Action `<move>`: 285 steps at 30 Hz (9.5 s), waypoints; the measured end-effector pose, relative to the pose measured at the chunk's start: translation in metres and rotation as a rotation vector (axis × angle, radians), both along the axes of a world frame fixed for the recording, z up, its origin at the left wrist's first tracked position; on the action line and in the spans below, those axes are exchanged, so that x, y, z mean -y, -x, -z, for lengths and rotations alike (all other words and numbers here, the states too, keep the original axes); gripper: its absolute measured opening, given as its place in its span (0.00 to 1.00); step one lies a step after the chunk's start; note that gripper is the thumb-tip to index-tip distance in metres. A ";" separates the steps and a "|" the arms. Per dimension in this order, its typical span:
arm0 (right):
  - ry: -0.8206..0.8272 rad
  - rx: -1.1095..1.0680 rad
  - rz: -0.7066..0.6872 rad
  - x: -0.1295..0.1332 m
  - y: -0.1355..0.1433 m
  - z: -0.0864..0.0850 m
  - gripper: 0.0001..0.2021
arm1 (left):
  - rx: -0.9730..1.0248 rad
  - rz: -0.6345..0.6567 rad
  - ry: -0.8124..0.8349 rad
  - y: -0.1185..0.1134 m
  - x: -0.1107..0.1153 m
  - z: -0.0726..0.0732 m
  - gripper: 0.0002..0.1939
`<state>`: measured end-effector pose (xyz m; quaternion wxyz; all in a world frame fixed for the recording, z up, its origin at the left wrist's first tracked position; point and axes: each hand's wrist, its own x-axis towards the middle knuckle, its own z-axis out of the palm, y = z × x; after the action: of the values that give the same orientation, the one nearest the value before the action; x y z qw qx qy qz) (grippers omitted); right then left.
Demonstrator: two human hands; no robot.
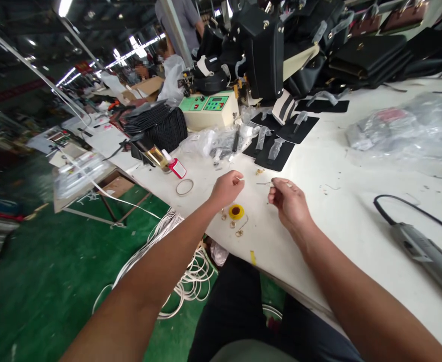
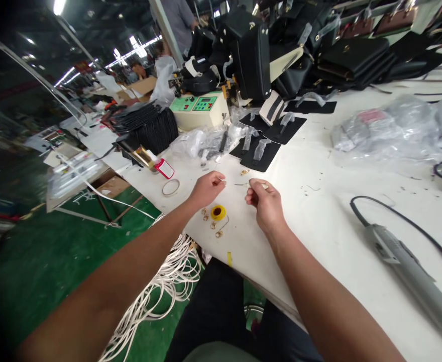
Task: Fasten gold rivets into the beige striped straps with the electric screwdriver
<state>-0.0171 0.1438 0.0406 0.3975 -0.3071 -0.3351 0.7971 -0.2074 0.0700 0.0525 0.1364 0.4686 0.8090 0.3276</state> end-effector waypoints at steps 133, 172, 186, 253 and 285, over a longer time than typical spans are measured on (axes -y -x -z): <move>-0.634 0.496 -0.318 0.050 0.030 0.008 0.24 | -0.270 -0.096 -0.488 -0.023 0.121 0.046 0.03; -0.122 0.078 0.323 -0.052 0.002 0.008 0.14 | -0.324 0.116 -0.128 -0.039 0.055 0.004 0.07; -0.061 0.050 0.343 -0.061 0.001 0.004 0.16 | -0.381 0.449 0.129 -0.062 -0.069 0.021 0.07; -0.475 0.437 -0.306 0.041 0.044 0.018 0.25 | 0.428 -0.208 -0.284 0.011 0.092 0.044 0.15; -0.505 0.458 -0.229 0.046 0.047 0.017 0.22 | 0.383 -0.159 -0.251 0.010 0.093 0.044 0.12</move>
<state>-0.0637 0.0982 0.0234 0.2835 -0.3303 -0.6343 0.6389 -0.2173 -0.0226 0.0084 0.2020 0.3459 0.7557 0.5182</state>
